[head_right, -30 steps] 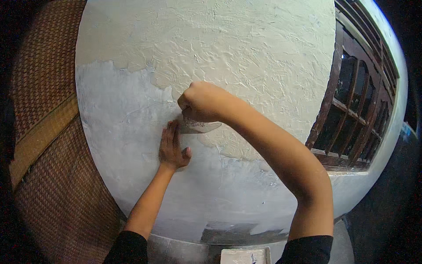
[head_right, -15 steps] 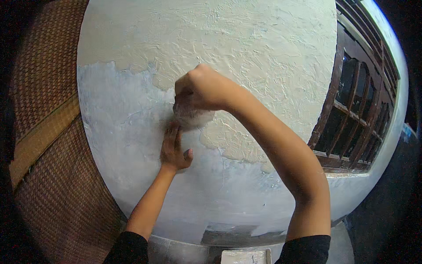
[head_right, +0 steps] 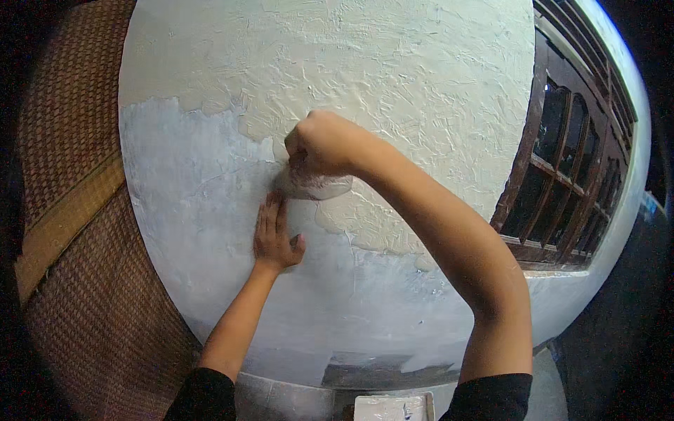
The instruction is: The person applies wall putty to a damaged section of an interior wall using a scraper.
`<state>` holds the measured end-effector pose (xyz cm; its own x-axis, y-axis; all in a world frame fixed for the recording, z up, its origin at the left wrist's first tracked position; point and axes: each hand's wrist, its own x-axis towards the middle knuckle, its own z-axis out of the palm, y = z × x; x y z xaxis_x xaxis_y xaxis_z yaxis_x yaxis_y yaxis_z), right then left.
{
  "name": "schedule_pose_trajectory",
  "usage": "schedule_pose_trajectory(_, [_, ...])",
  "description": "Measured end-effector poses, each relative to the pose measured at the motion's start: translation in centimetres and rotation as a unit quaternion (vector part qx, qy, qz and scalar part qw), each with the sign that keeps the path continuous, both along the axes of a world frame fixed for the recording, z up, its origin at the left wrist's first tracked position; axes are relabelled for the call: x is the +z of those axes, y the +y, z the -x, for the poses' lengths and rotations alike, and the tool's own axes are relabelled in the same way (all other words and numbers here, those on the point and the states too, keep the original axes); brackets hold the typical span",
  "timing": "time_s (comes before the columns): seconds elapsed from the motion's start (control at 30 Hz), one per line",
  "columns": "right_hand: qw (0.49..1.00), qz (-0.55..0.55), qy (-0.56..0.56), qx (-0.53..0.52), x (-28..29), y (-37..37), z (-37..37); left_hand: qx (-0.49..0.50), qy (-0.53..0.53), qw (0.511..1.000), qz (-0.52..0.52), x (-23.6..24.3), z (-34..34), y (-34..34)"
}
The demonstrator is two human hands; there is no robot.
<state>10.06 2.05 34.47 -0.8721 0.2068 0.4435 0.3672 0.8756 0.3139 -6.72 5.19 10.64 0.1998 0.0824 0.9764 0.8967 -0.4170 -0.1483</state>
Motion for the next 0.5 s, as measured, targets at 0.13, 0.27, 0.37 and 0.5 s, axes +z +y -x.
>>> schedule_pose_trajectory(0.13, [0.993,0.063,0.077,0.061,1.2,-0.6,-0.5,-0.004,-0.006,1.000,0.017,-0.1,-0.1,-0.3])
schedule_pose_trajectory(0.27, [1.000,-0.001,-0.005,0.028,0.2,0.3,0.1,0.015,-0.012,1.000,-0.023,0.0,-0.1,0.0])
schedule_pose_trajectory(0.37, [0.997,0.023,0.048,0.050,1.0,-0.1,0.0,0.004,-0.018,1.000,-0.019,0.1,-0.2,-0.1])
schedule_pose_trajectory(0.5, [0.996,0.066,0.039,0.048,1.1,-1.0,-0.3,0.016,-0.011,1.000,-0.009,0.0,0.1,-0.1])
